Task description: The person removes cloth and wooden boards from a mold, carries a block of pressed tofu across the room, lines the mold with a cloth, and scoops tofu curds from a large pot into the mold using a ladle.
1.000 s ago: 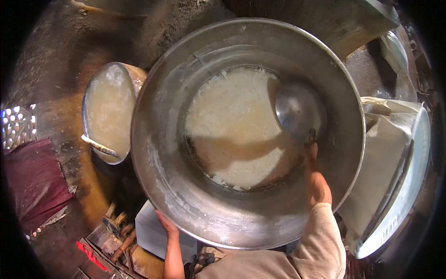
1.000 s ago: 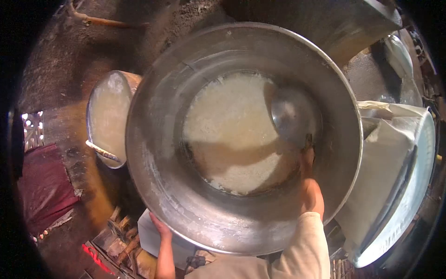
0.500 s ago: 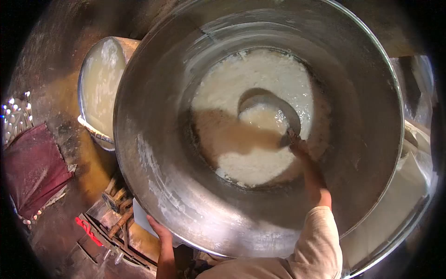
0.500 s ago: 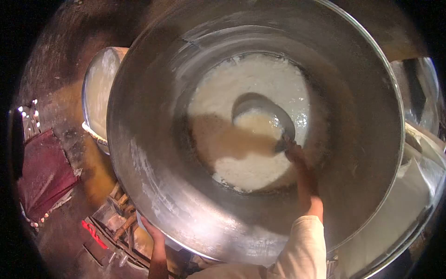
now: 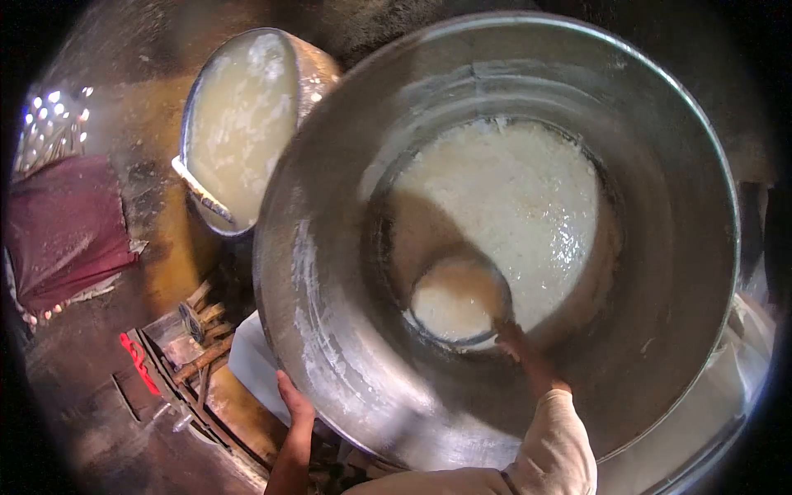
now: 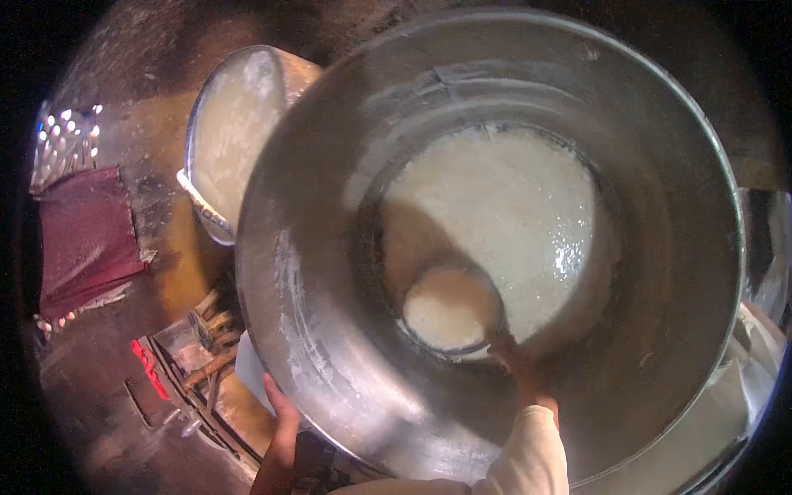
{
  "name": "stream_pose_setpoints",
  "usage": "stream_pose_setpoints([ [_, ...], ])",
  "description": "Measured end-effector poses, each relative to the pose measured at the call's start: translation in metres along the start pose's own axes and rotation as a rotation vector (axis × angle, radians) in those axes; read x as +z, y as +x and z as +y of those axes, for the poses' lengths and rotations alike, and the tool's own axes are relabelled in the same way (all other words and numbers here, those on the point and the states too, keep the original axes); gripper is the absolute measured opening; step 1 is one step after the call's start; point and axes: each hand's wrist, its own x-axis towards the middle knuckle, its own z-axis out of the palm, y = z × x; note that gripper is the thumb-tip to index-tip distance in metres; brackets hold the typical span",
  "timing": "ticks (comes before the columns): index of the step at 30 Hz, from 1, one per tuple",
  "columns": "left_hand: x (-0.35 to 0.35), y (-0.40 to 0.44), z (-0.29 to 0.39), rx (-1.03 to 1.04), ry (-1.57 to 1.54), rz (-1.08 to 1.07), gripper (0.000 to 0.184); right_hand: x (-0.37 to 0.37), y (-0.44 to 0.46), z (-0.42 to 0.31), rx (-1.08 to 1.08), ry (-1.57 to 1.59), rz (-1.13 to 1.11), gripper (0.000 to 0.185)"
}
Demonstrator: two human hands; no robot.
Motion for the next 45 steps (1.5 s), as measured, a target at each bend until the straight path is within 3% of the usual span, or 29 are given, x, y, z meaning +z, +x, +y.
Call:
stream_pose_setpoints([
  [1,0.007,-0.002,0.007,0.033,0.070,-0.033,0.060,-0.009,-0.018,-0.027,0.354,0.400,-0.043,0.029],
  [3,0.015,-0.003,0.010,0.102,0.162,-0.072,0.058,-0.017,-0.054,-0.046,0.493,0.951,-0.441,0.022],
  [6,0.015,0.009,-0.009,0.217,0.223,-0.088,0.055,-0.023,-0.138,-0.109,0.289,0.702,-0.283,0.021],
  [9,0.028,-0.002,0.017,0.247,0.272,-0.072,0.051,-0.022,-0.199,-0.125,0.086,0.710,-0.199,0.012],
  [10,0.031,-0.012,0.036,0.309,0.330,-0.080,0.050,-0.023,-0.213,-0.116,0.073,0.663,-0.294,0.011],
  [11,0.025,0.010,0.007,0.328,0.314,-0.136,0.049,-0.034,-0.215,-0.091,0.060,0.619,-0.385,0.009],
  [12,0.018,0.011,0.001,0.624,0.417,-0.168,0.049,-0.045,-0.238,-0.111,-0.104,0.186,-0.423,0.010],
  [13,0.014,0.014,-0.007,0.718,0.344,-0.163,0.046,-0.059,-0.261,-0.135,-0.278,-0.239,-0.412,0.011],
  [16,-0.028,-0.006,0.024,0.303,-0.004,-0.290,0.039,-0.105,-0.351,-0.256,-0.236,-0.609,-0.257,0.011],
  [17,-0.045,0.015,-0.013,0.318,-0.114,-0.325,0.032,-0.113,-0.367,-0.273,-0.037,-0.489,-0.198,0.009],
  [19,-0.092,0.019,-0.042,0.149,-0.271,-0.352,0.027,-0.112,-0.402,-0.349,0.479,-0.184,-0.005,0.010],
  [21,-0.142,0.030,-0.102,0.043,-0.382,-0.290,0.026,-0.113,-0.431,-0.397,0.227,-0.706,-0.051,0.010],
  [23,-0.194,0.018,-0.141,-0.105,-0.398,-0.112,0.027,-0.118,-0.433,-0.417,0.143,-0.961,-0.115,0.017],
  [25,-0.245,0.007,-0.208,-0.228,-0.458,-0.051,0.028,-0.109,-0.428,-0.439,0.184,-0.980,-0.073,0.038],
  [27,-0.286,-0.009,-0.292,-0.402,-0.682,0.037,0.029,-0.090,-0.423,-0.469,0.091,-0.469,0.045,0.045],
  [28,-0.302,-0.019,-0.344,-0.351,-0.889,-0.008,0.027,-0.087,-0.412,-0.464,-0.025,-0.452,0.025,0.043],
  [29,-0.316,-0.046,-0.334,-0.301,-0.698,0.250,0.025,-0.086,-0.400,-0.458,-0.140,-0.436,0.002,0.042],
  [31,-0.346,-0.047,-0.395,-0.360,-0.638,0.280,0.023,-0.026,-0.352,-0.514,-0.145,-0.766,-0.030,0.045],
  [33,-0.374,-0.060,-0.403,-0.539,-0.769,0.403,0.023,0.083,-0.338,-0.580,0.156,-0.519,-0.004,0.044],
  [36,-0.421,-0.063,-0.412,-0.646,-0.928,0.525,0.025,0.226,-0.292,-0.630,0.306,-0.323,-0.112,0.040],
  [38,-0.440,-0.065,-0.413,-0.645,-0.984,0.593,0.027,0.307,-0.235,-0.623,0.099,-0.392,-0.272,0.035],
  [41,-0.458,-0.061,-0.418,-0.677,-1.051,0.678,0.029,0.428,-0.130,-0.585,-0.748,-0.830,-0.423,0.031],
  [43,-0.468,-0.064,-0.400,-0.635,-1.063,0.691,0.030,0.516,-0.081,-0.578,-0.609,-0.896,-0.483,0.032],
  [44,-0.471,-0.062,-0.390,-0.611,-1.068,0.698,0.030,0.561,-0.070,-0.584,-0.406,-0.980,-0.516,0.031],
  [45,-0.464,-0.059,-0.386,-0.635,-1.043,0.697,0.030,0.593,-0.049,-0.564,-0.415,-0.724,-0.603,0.028],
])
